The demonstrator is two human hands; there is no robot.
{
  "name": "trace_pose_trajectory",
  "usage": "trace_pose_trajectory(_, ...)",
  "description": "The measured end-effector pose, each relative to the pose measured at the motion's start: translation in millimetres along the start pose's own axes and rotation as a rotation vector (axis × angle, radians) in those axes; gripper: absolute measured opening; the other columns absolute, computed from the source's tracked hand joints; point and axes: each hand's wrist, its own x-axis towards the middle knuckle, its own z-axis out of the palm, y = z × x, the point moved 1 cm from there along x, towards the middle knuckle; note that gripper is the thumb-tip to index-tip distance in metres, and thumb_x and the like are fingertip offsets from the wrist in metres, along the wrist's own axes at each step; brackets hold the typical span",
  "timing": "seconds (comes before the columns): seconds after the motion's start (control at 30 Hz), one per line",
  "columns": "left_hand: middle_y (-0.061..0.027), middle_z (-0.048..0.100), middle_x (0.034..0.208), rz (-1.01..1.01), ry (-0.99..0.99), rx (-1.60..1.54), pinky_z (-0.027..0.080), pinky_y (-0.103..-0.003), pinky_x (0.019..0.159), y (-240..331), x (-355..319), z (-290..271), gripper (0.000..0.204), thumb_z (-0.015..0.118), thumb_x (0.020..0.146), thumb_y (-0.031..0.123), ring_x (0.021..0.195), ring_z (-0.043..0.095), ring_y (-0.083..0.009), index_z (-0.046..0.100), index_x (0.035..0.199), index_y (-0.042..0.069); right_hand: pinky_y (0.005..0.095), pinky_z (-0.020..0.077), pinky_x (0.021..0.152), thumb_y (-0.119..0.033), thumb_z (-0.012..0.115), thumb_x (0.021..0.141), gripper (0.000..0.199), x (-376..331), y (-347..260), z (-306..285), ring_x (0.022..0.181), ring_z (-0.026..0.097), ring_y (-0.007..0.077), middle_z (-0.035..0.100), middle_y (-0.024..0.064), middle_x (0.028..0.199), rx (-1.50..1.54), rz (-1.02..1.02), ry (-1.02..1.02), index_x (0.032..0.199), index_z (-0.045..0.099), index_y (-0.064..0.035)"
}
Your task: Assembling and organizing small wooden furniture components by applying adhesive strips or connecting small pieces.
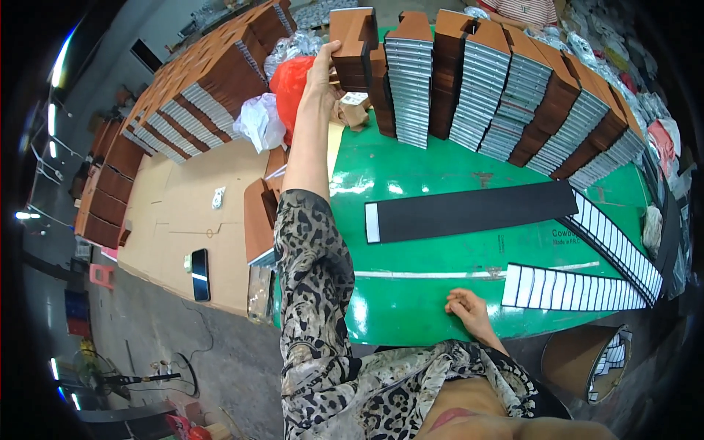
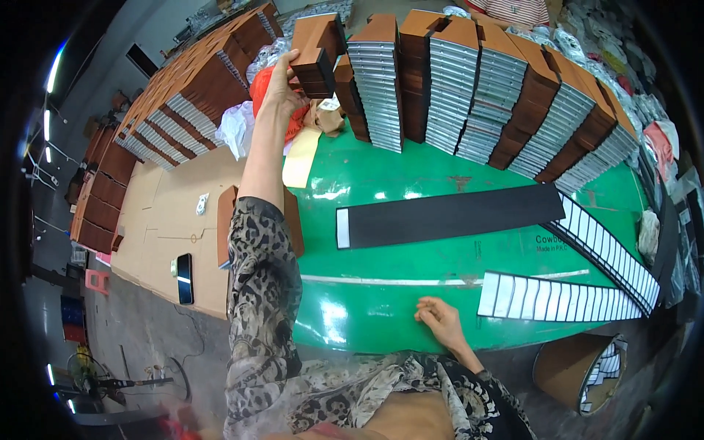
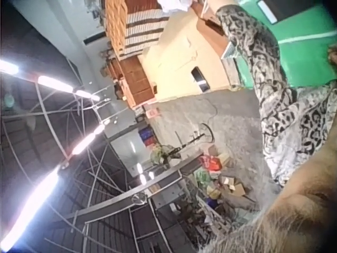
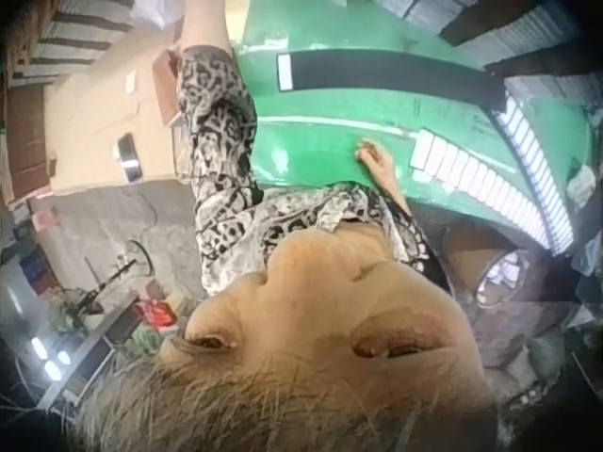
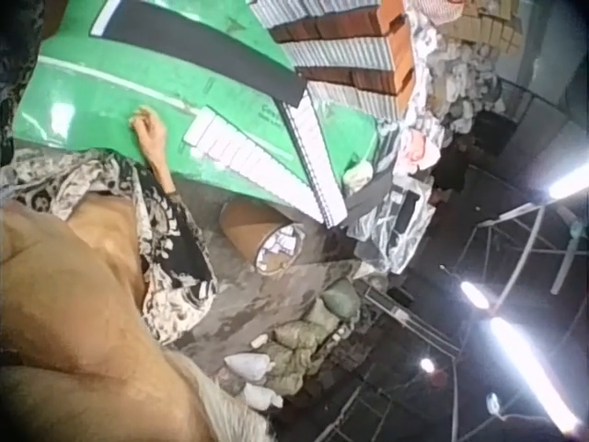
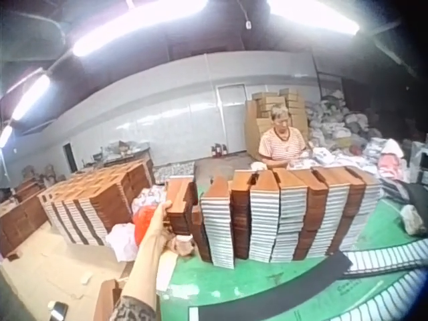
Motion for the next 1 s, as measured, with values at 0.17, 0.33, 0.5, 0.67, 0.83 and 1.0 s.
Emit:
trace_pose_trajectory(0.17,-0.0189,0.055,0.096,-0.109,-0.089,0.056,0.044,-0.036,0.070,0,33,32,0.069,0.058,0.070,0.053,0.077,0.055,-0.0226,0.049,0.117,0.003,0.0253,0.0519,0.071,-0.002,0.055,0.087,0.024,0,1,-1,0.081,0.063,0.0153,0.061,0.0107,0.094,0.084,0.043,0.062,0.110,0.052,0.0056)
trace_pose_trajectory(0.33,-0.0217,0.048,0.108,-0.174,-0.114,0.150,0.041,-0.041,0.080,2,54,38,0.071,0.056,0.070,0.057,0.098,0.049,-0.0296,0.047,0.119,0.008,0.0257,0.0520,0.071,-0.001,0.056,0.087,0.022,3,0,1,0.081,0.063,0.0156,0.061,0.0109,0.094,0.115,0.064,0.083,0.108,0.054,0.0056)
trace_pose_trajectory(0.5,-0.0212,0.049,0.112,-0.136,-0.075,0.315,0.040,-0.040,0.081,-4,70,38,0.069,0.051,0.073,0.058,0.101,0.049,-0.0276,0.047,0.120,0.009,0.0264,0.0519,0.071,0.000,0.056,0.086,0.022,4,2,3,0.081,0.063,0.0162,0.061,0.0115,0.093,0.159,0.067,0.091,0.107,0.054,0.0062)
trace_pose_trajectory(0.67,-0.0211,0.029,0.142,-0.093,-0.220,0.443,0.024,-0.047,0.102,-5,83,33,0.084,0.042,0.077,0.057,0.131,0.026,-0.0361,0.024,0.141,0.006,0.0267,0.0516,0.072,0.002,0.056,0.086,0.021,7,-4,4,0.081,0.063,0.0166,0.060,0.0121,0.094,0.192,0.078,0.097,0.106,0.054,0.0078)
trace_pose_trajectory(0.83,-0.0188,0.047,0.127,-0.072,-0.147,0.400,0.030,-0.048,0.094,-9,61,61,0.067,0.033,0.084,0.054,0.119,0.041,-0.0274,0.042,0.129,0.005,0.0276,0.0511,0.074,0.003,0.056,0.086,0.022,1,-5,-1,0.082,0.062,0.0169,0.060,0.0124,0.095,0.213,0.063,0.127,0.107,0.054,0.0083)
trace_pose_trajectory(1.0,-0.0127,0.048,0.127,-0.004,-0.085,0.234,0.035,-0.043,0.092,-12,37,65,0.066,0.030,0.086,0.053,0.116,0.045,-0.0246,0.042,0.131,0.007,0.0279,0.0509,0.074,0.002,0.056,0.085,0.023,0,-1,0,0.083,0.062,0.0173,0.060,0.0122,0.095,0.213,0.080,0.109,0.107,0.054,0.0080)
